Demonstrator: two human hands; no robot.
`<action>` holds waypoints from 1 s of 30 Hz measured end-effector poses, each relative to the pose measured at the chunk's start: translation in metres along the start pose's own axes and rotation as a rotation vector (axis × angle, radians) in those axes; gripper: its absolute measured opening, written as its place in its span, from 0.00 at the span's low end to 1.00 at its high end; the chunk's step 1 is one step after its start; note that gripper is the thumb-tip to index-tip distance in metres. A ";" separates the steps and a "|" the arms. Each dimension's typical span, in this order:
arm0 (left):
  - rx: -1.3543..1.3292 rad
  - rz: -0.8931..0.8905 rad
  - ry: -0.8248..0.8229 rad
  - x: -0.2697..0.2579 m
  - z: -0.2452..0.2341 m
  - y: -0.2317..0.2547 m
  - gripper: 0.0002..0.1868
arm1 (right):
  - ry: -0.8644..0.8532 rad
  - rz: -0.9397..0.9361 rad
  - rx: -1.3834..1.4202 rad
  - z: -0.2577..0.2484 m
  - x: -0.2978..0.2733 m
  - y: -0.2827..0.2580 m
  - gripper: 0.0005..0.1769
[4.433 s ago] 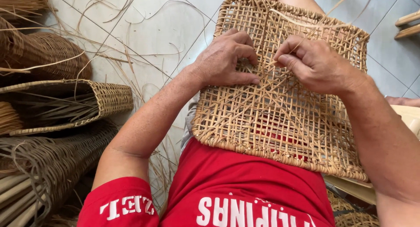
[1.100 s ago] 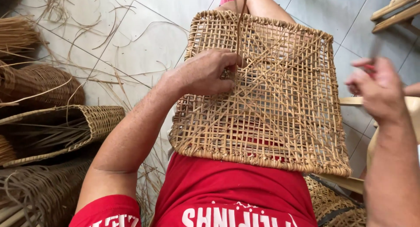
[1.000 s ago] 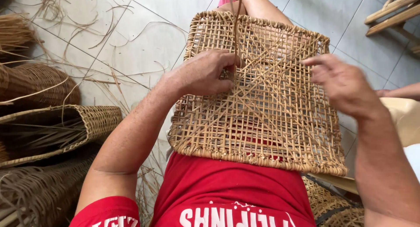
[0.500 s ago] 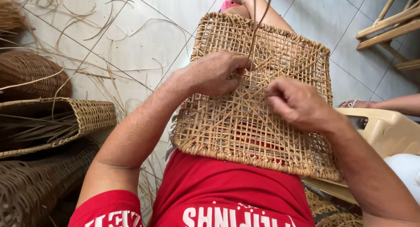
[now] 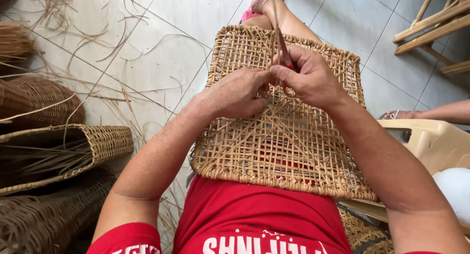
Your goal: Weaving a rectangular basket base by threading thin fiber strips through a grid.
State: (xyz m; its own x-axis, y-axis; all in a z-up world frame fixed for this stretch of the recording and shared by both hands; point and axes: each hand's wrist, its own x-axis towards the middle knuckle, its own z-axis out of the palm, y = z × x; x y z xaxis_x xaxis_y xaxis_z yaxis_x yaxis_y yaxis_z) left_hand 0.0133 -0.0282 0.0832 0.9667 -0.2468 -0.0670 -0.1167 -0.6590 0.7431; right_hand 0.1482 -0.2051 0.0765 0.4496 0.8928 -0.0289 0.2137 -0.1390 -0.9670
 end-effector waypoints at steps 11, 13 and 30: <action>-0.960 0.008 0.294 0.017 0.013 -0.048 0.17 | 0.240 -0.274 0.051 -0.002 -0.033 -0.024 0.07; -1.049 0.052 0.297 0.021 0.015 -0.043 0.15 | 0.260 -0.309 0.084 0.000 -0.032 -0.025 0.08; -1.540 0.143 0.209 0.017 0.051 -0.057 0.09 | 0.091 -0.506 -0.067 0.013 -0.043 -0.047 0.04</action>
State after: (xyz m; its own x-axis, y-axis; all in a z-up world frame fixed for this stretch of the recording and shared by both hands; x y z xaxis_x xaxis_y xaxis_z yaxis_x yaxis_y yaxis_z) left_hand 0.0244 -0.0311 0.0054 0.9970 -0.0554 0.0546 0.0030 0.7293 0.6842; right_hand 0.1073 -0.2313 0.1201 0.3488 0.8147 0.4632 0.4780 0.2704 -0.8357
